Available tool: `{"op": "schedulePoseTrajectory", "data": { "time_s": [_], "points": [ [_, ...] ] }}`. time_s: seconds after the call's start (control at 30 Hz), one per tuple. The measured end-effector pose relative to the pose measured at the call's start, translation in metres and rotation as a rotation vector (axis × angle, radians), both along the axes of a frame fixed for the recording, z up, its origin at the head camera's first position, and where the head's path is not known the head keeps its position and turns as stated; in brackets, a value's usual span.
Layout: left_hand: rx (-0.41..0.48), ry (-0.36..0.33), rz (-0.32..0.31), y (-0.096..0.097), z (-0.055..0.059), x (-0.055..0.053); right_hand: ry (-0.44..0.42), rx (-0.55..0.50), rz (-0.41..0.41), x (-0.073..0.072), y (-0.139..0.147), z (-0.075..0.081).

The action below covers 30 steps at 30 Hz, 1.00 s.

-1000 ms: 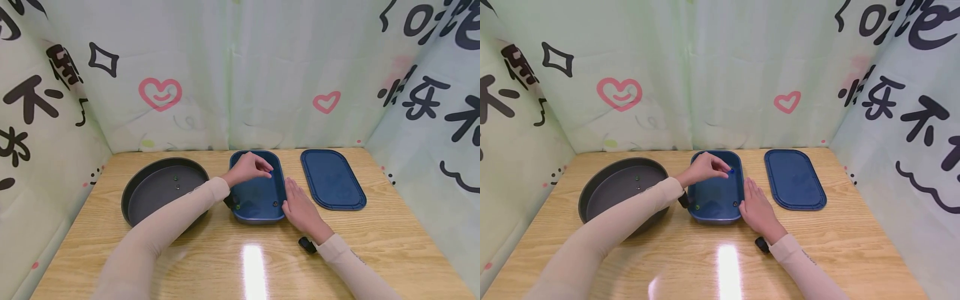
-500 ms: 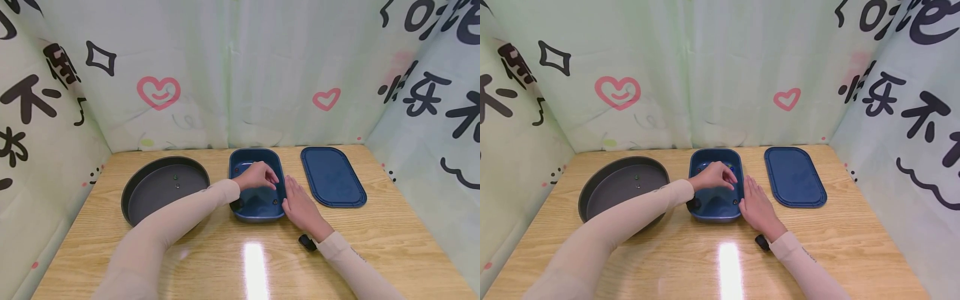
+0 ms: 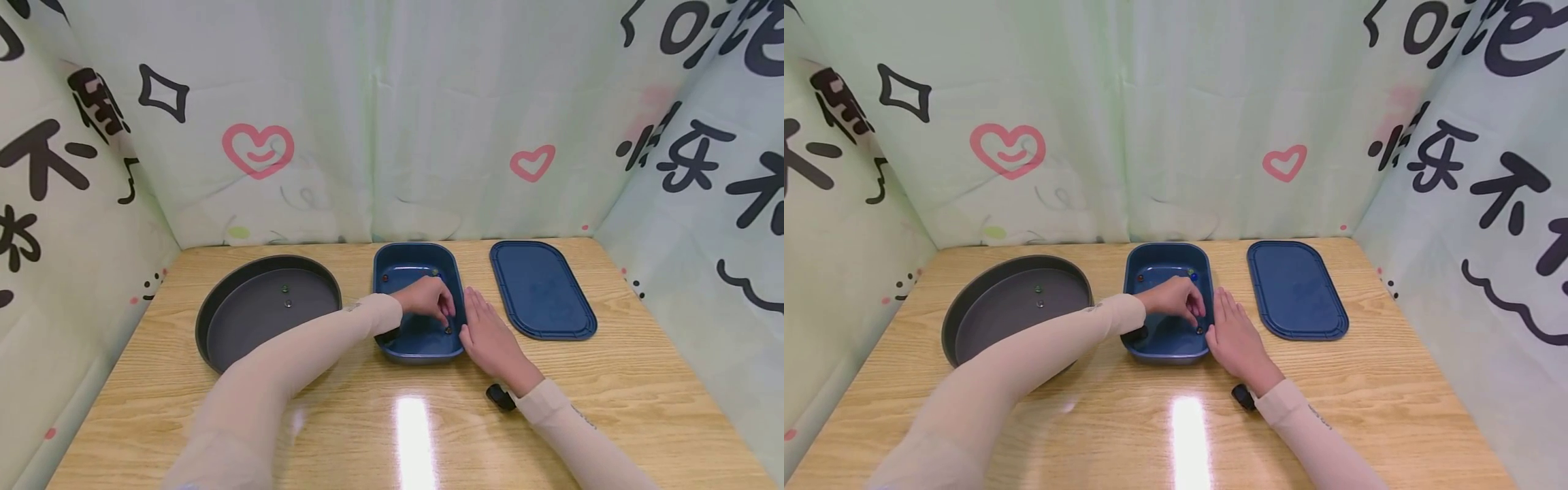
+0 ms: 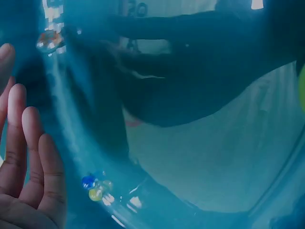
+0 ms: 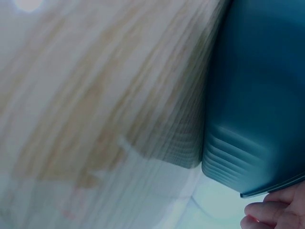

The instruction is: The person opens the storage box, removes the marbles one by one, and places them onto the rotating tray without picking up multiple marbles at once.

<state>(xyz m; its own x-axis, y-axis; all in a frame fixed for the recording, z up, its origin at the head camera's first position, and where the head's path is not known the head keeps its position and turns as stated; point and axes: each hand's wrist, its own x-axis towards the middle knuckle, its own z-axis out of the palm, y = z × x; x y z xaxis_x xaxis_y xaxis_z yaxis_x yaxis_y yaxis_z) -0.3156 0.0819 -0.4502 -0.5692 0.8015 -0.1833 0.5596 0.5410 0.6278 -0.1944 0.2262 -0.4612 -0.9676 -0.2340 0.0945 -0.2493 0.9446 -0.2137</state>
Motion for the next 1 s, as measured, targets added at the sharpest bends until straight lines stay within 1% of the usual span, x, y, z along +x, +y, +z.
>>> {"op": "schedulePoseTrajectory", "data": {
  "time_s": [0.1, 0.2, 0.33, 0.53, 0.63, 0.8, 1.0],
  "points": [
    [-0.029, -0.008, -0.003, 0.003, -0.006, 0.000, 0.005, 0.000, 0.002, 0.000, 0.000, 0.000],
    [-0.039, 0.011, -0.015, 0.006, -0.009, 0.001, 0.015, -0.002, 0.003, 0.001, 0.000, 0.001],
    [-0.052, 0.053, -0.037, 0.008, -0.011, 0.003, 0.018, -0.003, 0.004, 0.001, 0.000, 0.001],
    [-0.086, 0.041, -0.040, 0.008, -0.012, 0.006, 0.018, -0.013, 0.007, 0.001, 0.000, 0.001],
    [-0.089, 0.051, -0.042, 0.007, -0.013, 0.006, 0.017, -0.009, 0.005, 0.001, 0.000, 0.001],
    [-0.080, 0.037, -0.012, 0.002, -0.013, 0.005, 0.018, -0.004, 0.003, 0.000, 0.000, 0.000],
    [-0.094, 0.009, 0.035, -0.002, -0.008, 0.004, 0.015, -0.006, 0.003, 0.001, 0.000, -0.001]
  ]
}}
